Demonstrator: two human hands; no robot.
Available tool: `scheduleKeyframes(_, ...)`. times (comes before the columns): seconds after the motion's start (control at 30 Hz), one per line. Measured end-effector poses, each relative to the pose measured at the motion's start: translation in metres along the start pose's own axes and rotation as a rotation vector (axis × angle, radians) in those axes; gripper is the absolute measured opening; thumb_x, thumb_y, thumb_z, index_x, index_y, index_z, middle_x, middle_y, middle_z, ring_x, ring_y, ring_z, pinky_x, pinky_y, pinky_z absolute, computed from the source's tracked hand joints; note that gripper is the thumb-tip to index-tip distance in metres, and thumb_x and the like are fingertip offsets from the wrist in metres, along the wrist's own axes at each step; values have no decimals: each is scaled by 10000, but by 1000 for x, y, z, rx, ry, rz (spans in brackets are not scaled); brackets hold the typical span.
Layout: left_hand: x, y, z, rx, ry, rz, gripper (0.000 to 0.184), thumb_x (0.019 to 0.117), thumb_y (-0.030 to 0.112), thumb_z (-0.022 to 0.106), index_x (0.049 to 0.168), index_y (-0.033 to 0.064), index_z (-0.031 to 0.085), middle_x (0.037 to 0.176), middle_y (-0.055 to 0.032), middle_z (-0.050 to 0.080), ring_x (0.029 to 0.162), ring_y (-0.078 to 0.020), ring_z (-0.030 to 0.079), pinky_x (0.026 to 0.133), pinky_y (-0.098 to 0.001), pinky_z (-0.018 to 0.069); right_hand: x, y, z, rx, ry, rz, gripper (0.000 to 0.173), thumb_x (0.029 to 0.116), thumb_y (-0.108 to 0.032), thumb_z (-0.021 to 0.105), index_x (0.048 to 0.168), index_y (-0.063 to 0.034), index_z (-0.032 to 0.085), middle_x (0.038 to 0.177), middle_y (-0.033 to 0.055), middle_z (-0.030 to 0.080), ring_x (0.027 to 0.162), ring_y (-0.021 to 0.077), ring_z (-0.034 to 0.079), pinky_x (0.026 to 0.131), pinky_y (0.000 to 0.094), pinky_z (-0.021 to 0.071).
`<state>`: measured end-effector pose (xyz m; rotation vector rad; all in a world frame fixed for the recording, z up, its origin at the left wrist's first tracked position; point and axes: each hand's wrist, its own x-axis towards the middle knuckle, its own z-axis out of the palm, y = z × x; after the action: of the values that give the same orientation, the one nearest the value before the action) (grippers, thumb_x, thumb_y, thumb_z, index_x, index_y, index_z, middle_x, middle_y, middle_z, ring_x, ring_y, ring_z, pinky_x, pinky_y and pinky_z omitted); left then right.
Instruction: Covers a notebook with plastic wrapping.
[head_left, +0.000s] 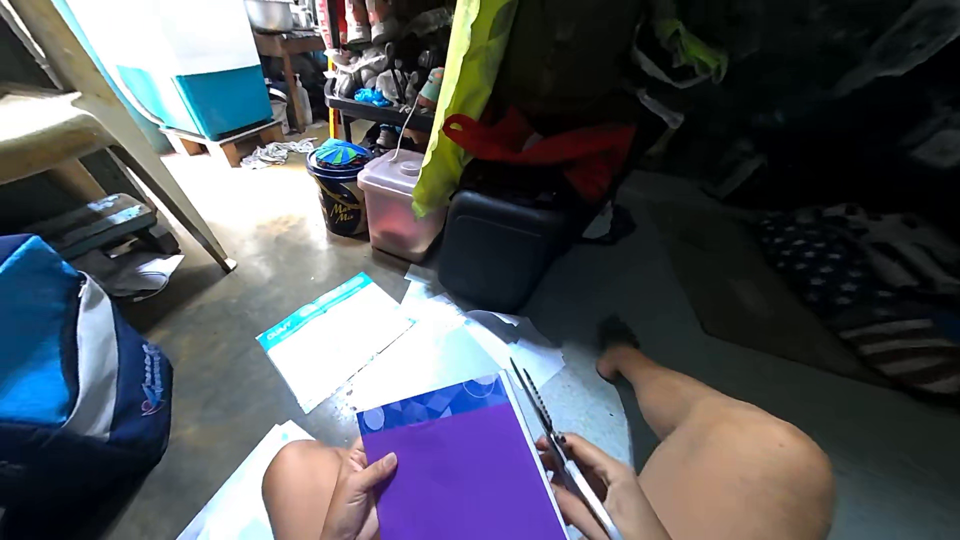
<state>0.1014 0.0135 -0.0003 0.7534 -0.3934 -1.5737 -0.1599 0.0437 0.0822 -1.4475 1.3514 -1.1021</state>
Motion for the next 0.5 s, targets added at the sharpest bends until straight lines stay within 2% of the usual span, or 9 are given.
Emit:
scheduleKeyframes(0.1, -1, 0, 0, -22, 3, 20, 327, 859, -167, 479, 1071, 51, 601, 873, -71, 771, 764, -130, 756, 716, -307, 641, -8, 2, 0, -47, -78, -18, 357, 823, -9, 652, 1170, 49, 594, 875, -80, 663, 725, -59, 605, 664, 144, 520)
scheduleKeyframes(0.2, -1, -1, 0, -29, 19, 59, 345, 843, -178, 476, 1066, 53, 600, 872, -66, 772, 760, -126, 755, 712, -303, 641, -12, 1, 2, -136, -57, -38, 299, 866, -40, 634, 1138, 84, 611, 764, -50, 621, 623, -55, 553, 585, 142, 483)
scheduleKeyframes(0.33, -2, -2, 0, 1, 15, 107, 346, 830, -168, 496, 1057, 65, 615, 871, -52, 774, 766, -115, 755, 710, -293, 639, -12, 2, 4, -269, -12, -113, 251, 872, -41, 608, 1076, 101, 643, 692, 5, 592, 572, -33, 484, 548, 153, 417)
scheduleKeyframes(0.5, -2, -1, -1, 4, 5, 127, 333, 827, -169, 512, 1014, 71, 648, 862, -55, 776, 766, -112, 754, 712, -292, 637, -10, 10, 6, -345, 28, -230, 235, 871, -64, 618, 1017, 115, 659, 664, 87, 626, 541, 21, 521, 536, 180, 449)
